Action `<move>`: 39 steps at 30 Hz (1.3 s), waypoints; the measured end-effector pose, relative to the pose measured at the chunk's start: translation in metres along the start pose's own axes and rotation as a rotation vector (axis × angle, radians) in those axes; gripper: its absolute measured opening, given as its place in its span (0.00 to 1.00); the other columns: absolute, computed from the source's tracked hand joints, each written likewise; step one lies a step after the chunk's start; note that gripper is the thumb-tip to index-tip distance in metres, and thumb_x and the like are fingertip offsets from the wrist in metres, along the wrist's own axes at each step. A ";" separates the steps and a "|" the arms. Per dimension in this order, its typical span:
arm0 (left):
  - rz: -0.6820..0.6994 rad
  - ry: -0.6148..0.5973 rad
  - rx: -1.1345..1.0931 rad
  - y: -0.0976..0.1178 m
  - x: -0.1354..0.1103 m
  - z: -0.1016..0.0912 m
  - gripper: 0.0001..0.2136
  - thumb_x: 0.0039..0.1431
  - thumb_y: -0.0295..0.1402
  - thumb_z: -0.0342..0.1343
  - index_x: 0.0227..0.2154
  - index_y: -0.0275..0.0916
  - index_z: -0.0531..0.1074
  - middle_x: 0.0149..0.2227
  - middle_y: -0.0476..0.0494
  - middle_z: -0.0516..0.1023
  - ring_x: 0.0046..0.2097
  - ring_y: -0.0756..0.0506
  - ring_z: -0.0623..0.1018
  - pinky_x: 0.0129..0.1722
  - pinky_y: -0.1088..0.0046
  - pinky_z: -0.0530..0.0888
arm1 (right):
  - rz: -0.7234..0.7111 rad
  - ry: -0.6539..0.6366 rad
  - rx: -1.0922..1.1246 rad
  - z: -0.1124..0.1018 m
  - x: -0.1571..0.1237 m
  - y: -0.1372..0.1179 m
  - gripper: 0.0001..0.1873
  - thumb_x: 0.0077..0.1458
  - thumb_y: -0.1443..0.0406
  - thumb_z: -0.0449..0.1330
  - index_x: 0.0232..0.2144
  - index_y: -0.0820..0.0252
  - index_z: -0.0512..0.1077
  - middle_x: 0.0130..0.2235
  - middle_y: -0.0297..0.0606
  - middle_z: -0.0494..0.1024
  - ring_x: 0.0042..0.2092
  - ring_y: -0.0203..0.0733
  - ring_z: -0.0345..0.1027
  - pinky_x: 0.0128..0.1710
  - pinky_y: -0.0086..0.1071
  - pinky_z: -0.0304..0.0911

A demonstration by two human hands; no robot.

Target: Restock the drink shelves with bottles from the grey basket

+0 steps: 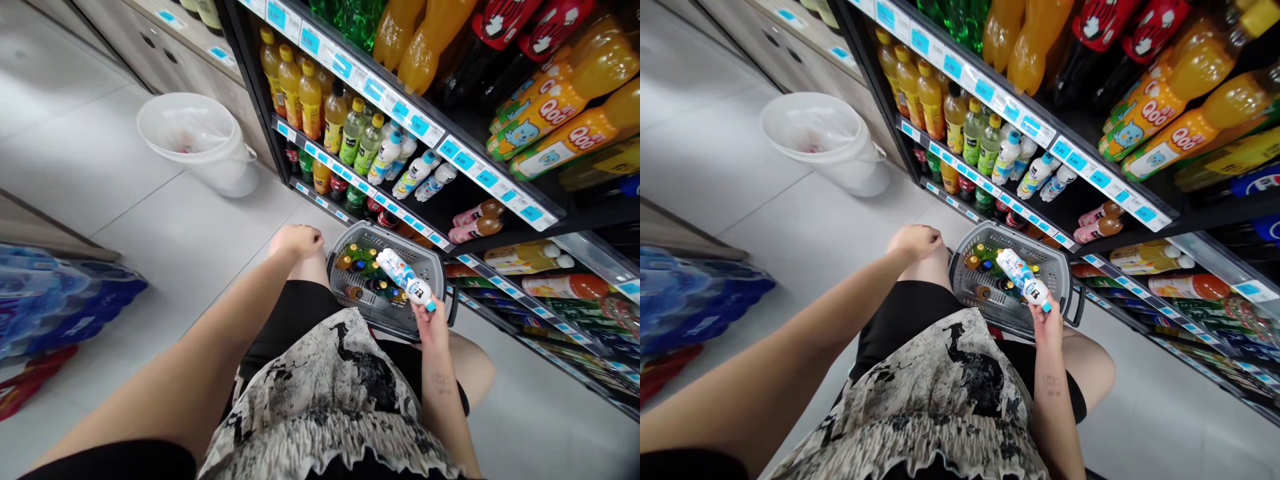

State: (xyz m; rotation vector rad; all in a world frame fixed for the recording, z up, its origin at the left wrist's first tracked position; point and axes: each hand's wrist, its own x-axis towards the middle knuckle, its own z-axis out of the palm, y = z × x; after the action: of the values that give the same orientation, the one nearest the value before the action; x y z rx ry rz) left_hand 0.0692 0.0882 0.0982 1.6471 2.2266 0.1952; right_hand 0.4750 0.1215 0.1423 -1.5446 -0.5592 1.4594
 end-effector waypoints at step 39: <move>-0.001 0.103 -0.148 -0.047 -0.012 0.019 0.14 0.62 0.38 0.48 0.29 0.43 0.78 0.37 0.42 0.85 0.40 0.42 0.80 0.44 0.65 0.70 | -1.051 0.315 -1.133 0.228 0.190 -0.171 0.19 0.56 0.58 0.65 0.42 0.69 0.82 0.40 0.53 0.81 0.47 0.61 0.76 0.54 0.51 0.69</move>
State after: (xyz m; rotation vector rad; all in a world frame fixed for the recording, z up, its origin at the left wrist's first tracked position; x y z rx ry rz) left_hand 0.0373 0.0607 0.0684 1.5897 2.2282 0.4432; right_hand 0.3399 0.4290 0.2094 -1.7132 -1.8272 -0.0061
